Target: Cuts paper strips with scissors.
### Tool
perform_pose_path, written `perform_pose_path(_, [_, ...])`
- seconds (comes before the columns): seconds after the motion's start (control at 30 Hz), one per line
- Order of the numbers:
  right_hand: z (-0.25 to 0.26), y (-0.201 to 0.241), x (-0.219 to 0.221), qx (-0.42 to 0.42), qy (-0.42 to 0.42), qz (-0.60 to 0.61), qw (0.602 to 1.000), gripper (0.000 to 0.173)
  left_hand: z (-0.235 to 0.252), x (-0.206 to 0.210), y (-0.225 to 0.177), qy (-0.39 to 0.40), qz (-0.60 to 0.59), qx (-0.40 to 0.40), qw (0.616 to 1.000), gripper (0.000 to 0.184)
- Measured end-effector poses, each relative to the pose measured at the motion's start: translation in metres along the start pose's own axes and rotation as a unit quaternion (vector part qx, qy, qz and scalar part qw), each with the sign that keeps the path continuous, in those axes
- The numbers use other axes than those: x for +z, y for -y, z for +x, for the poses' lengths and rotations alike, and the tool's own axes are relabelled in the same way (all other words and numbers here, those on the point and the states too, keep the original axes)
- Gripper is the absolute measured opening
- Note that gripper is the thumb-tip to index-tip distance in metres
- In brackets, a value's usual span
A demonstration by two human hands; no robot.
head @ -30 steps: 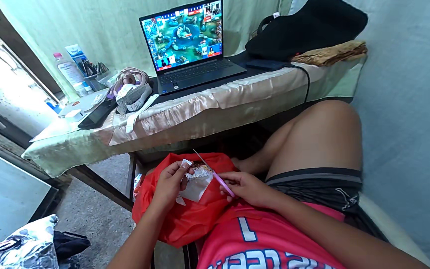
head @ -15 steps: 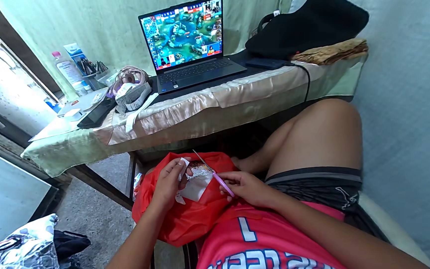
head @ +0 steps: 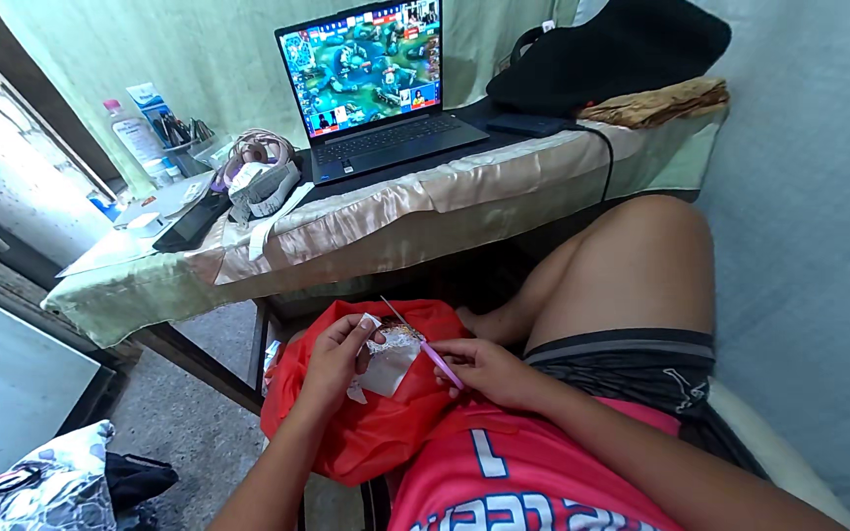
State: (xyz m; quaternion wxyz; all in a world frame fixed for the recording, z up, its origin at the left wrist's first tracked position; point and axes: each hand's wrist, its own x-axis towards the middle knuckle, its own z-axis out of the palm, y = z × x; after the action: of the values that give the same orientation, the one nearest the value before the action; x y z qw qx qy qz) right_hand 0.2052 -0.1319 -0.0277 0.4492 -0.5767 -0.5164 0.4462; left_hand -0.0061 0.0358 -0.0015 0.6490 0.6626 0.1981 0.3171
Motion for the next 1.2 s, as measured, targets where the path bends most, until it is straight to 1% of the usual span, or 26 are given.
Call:
perform_pose_path(0.5, [0.0012, 0.0006, -0.0005, 0.006, 0.001, -0.004, 1.0, 0.039, -0.0006, 0.0013, -0.0007, -0.002, -0.002, -0.006, 1.0, 0.025])
perform_pose_path(0.87, [0.0005, 0.0029, 0.0002, 0.001, -0.001, -0.003, 1.0, 0.039, -0.0006, 0.0022, -0.0009, -0.01, 0.028, -0.011, 1.0, 0.021])
perform_pose_path(1.03, [0.0, 0.0024, -0.0005, -0.017, 0.0, -0.002, 1.0, 0.04, -0.0008, 0.0029, -0.0008, -0.017, 0.024, -0.015, 0.999, 0.021])
perform_pose_path(1.2, [0.0007, -0.0008, -0.0005, -0.035, -0.008, 0.001, 0.999, 0.041, 0.0, 0.0025, 0.0012, -0.012, 0.016, 0.002, 1.0, 0.02])
